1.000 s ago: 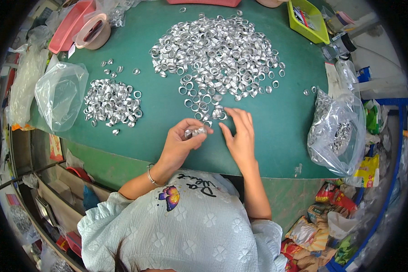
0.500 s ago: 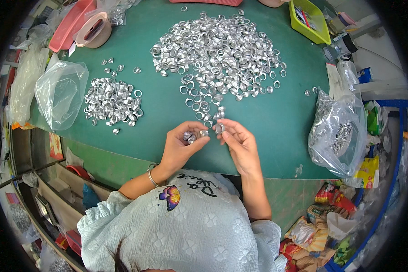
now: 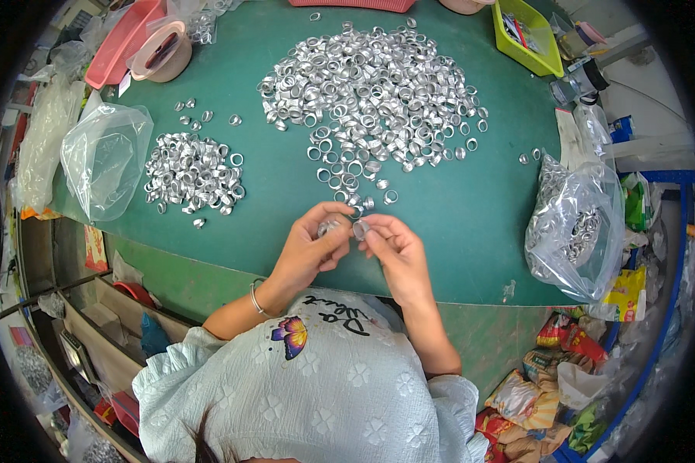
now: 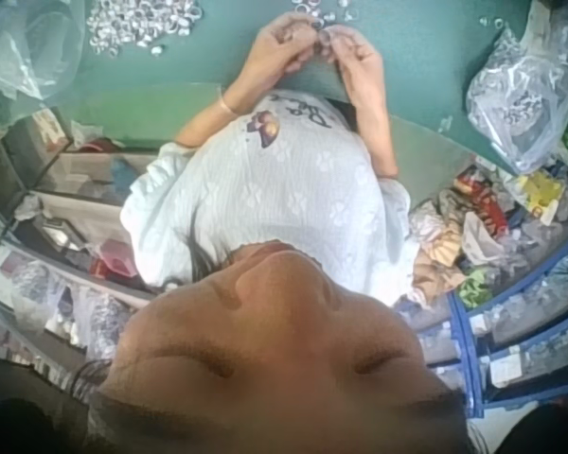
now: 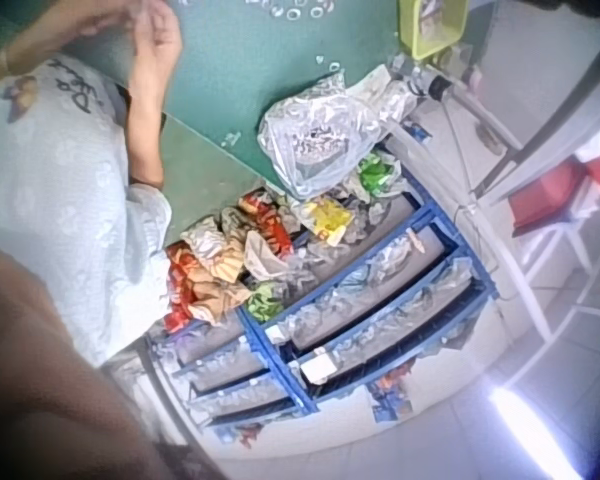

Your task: The person sits at a green workbench and assembles small, silver metal components by hand. They pick up individual pieces from a large pile, fit them together, and place the finished assemblies into a separate pile on the table.

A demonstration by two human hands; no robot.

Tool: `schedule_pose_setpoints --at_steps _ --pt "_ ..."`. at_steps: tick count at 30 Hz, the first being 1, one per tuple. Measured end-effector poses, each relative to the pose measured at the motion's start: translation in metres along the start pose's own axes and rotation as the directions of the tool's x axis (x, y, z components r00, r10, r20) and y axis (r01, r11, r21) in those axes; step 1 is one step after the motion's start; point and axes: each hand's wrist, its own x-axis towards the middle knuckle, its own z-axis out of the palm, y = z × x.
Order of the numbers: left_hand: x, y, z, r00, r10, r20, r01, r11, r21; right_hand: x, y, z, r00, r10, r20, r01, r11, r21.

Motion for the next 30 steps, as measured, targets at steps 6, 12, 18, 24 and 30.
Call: schedule_pose_setpoints --at_steps 6,12,18,24,30 --pt "0.006 -0.013 -0.006 0.99 -0.132 0.049 0.135 0.988 -0.079 0.0 -0.006 0.012 0.88 -0.457 0.133 0.376 0.497 -0.782" --pt "0.009 -0.019 -0.026 0.953 -0.246 0.18 0.297 0.877 -0.377 0.033 -0.005 -0.02 0.735 -0.653 0.181 0.334 0.116 -0.935" --pt "0.007 -0.011 -0.008 0.975 -0.221 0.028 0.22 0.938 -0.267 0.034 0.008 -0.029 0.852 -0.522 -0.043 0.239 0.461 -0.855" --pt "0.001 -0.008 -0.004 1.0 0.0 -0.004 0.0 0.984 0.176 0.012 0.01 -0.021 0.999 -0.001 0.032 -0.001 0.997 0.075" --pt "0.003 -0.01 0.002 0.945 0.299 0.131 -0.326 0.835 0.444 0.005 0.01 -0.012 0.993 0.057 0.108 -0.08 0.971 0.225"
